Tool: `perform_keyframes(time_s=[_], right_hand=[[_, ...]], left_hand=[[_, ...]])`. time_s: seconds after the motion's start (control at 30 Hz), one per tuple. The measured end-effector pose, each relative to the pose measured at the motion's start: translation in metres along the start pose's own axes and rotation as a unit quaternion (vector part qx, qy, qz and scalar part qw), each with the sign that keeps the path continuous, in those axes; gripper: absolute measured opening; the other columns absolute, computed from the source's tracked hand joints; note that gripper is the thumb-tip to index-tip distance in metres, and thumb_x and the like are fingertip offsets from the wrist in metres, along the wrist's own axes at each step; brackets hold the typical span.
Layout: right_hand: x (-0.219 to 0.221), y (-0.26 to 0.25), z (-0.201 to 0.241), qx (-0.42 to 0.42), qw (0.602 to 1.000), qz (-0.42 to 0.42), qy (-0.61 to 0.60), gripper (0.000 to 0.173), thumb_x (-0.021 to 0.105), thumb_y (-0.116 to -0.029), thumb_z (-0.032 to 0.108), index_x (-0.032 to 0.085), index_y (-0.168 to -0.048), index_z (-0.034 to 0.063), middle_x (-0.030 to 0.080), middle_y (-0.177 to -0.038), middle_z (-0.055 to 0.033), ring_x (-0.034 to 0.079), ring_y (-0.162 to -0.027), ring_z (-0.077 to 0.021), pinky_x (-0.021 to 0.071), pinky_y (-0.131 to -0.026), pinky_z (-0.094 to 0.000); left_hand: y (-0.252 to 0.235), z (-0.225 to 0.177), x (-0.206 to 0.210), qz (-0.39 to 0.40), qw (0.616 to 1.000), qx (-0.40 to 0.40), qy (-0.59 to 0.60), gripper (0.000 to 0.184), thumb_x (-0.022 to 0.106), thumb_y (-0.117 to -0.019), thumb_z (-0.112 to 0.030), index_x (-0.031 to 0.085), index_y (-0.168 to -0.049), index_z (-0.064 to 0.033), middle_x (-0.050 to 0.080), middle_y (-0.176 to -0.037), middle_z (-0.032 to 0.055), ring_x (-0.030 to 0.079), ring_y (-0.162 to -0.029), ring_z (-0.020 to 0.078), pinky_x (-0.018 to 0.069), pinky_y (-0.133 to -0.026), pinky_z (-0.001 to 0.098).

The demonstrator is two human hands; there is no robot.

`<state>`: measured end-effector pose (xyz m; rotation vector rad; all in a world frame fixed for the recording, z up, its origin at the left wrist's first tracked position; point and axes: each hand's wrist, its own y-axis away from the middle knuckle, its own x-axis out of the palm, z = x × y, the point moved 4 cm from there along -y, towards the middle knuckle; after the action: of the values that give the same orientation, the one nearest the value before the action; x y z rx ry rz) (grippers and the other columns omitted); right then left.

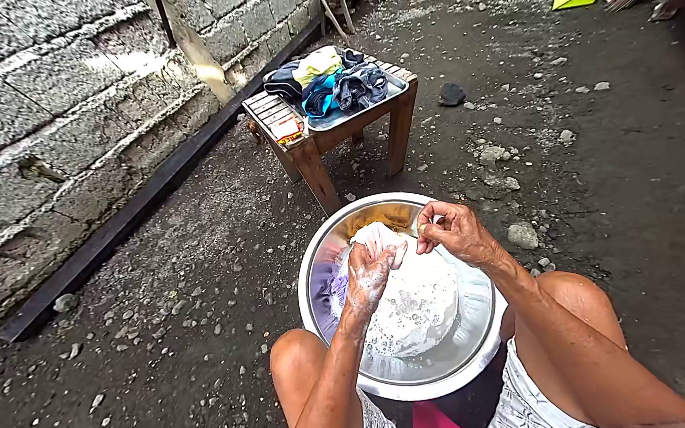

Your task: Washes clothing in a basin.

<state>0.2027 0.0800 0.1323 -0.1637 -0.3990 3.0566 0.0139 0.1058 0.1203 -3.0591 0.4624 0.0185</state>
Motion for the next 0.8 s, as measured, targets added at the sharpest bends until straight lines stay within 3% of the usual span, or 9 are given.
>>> perform_keyframes(time_s=[0.1,0.2,0.4,0.53,0.63,0.7,0.8], right_hand=[[0.009,0.003,0.000,-0.016,0.995,0.046,0.086,0.006,0.060,-0.0949,0.010,0.065,-0.096,0.0057,0.071,-0.072,0.0000,0.068,-0.060,-0.0067,0.0589,-0.061,-0.0230],[0.016,0.004,-0.002,-0.040,0.991,0.037,0.124,0.010,0.063,-0.0964,0.012,0.069,-0.096,0.0042,0.071,-0.075,-0.0009,0.068,-0.063,-0.0052,0.0593,-0.063,-0.0215],[0.022,0.006,-0.002,-0.058,0.984,0.037,0.165,0.013,0.062,-0.0970,0.011,0.071,-0.097,0.0024,0.072,-0.080,-0.0034,0.069,-0.067,-0.0052,0.0602,-0.067,-0.0217],[0.025,0.010,-0.003,-0.139,0.946,0.025,0.293,0.018,0.061,-0.0964,0.014,0.075,-0.095,0.0022,0.072,-0.079,-0.0076,0.069,-0.069,-0.0124,0.0593,-0.068,-0.0285],[0.036,0.015,-0.003,-0.181,0.910,-0.004,0.373,0.018,0.060,-0.0935,0.013,0.072,-0.089,0.0009,0.069,-0.074,-0.0107,0.068,-0.065,-0.0205,0.0569,-0.062,-0.0360],[0.038,0.015,-0.004,-0.138,0.924,-0.016,0.356,0.016,0.061,-0.0908,0.014,0.069,-0.086,0.0013,0.067,-0.070,-0.0101,0.067,-0.063,-0.0205,0.0555,-0.059,-0.0374],[0.027,0.008,-0.004,0.016,0.986,-0.012,0.163,0.008,0.065,-0.0903,0.009,0.065,-0.086,0.0029,0.068,-0.068,-0.0043,0.068,-0.058,-0.0115,0.0593,-0.060,-0.0295]], left_hand=[[0.000,0.000,0.000,0.008,1.000,0.014,-0.001,0.031,0.070,-0.0878,-0.003,0.056,-0.115,0.0056,0.067,-0.087,0.0094,0.068,-0.081,0.0138,0.0574,-0.079,0.0308],[0.001,-0.001,-0.002,-0.003,0.996,0.032,-0.080,0.028,0.071,-0.0875,-0.009,0.059,-0.110,0.0030,0.064,-0.084,0.0063,0.065,-0.077,0.0115,0.0552,-0.075,0.0294],[0.003,-0.003,-0.002,0.001,0.983,0.056,-0.177,0.033,0.074,-0.0887,-0.017,0.062,-0.112,0.0033,0.067,-0.087,0.0077,0.066,-0.081,0.0113,0.0557,-0.079,0.0307],[0.004,-0.002,0.000,-0.002,0.973,0.076,-0.219,0.035,0.074,-0.0887,-0.019,0.063,-0.112,0.0048,0.068,-0.092,0.0102,0.067,-0.087,0.0137,0.0555,-0.084,0.0320],[0.007,-0.004,0.004,-0.030,0.956,0.093,-0.277,0.036,0.074,-0.0890,-0.021,0.065,-0.110,0.0071,0.069,-0.092,0.0142,0.068,-0.089,0.0184,0.0544,-0.085,0.0361],[0.009,-0.005,0.005,-0.036,0.949,0.096,-0.298,0.036,0.074,-0.0893,-0.021,0.066,-0.109,0.0079,0.070,-0.092,0.0157,0.068,-0.090,0.0212,0.0544,-0.086,0.0383],[0.006,-0.003,0.003,-0.038,0.965,0.088,-0.243,0.034,0.077,-0.0878,-0.022,0.066,-0.107,0.0043,0.069,-0.088,0.0101,0.067,-0.085,0.0147,0.0550,-0.081,0.0332]])
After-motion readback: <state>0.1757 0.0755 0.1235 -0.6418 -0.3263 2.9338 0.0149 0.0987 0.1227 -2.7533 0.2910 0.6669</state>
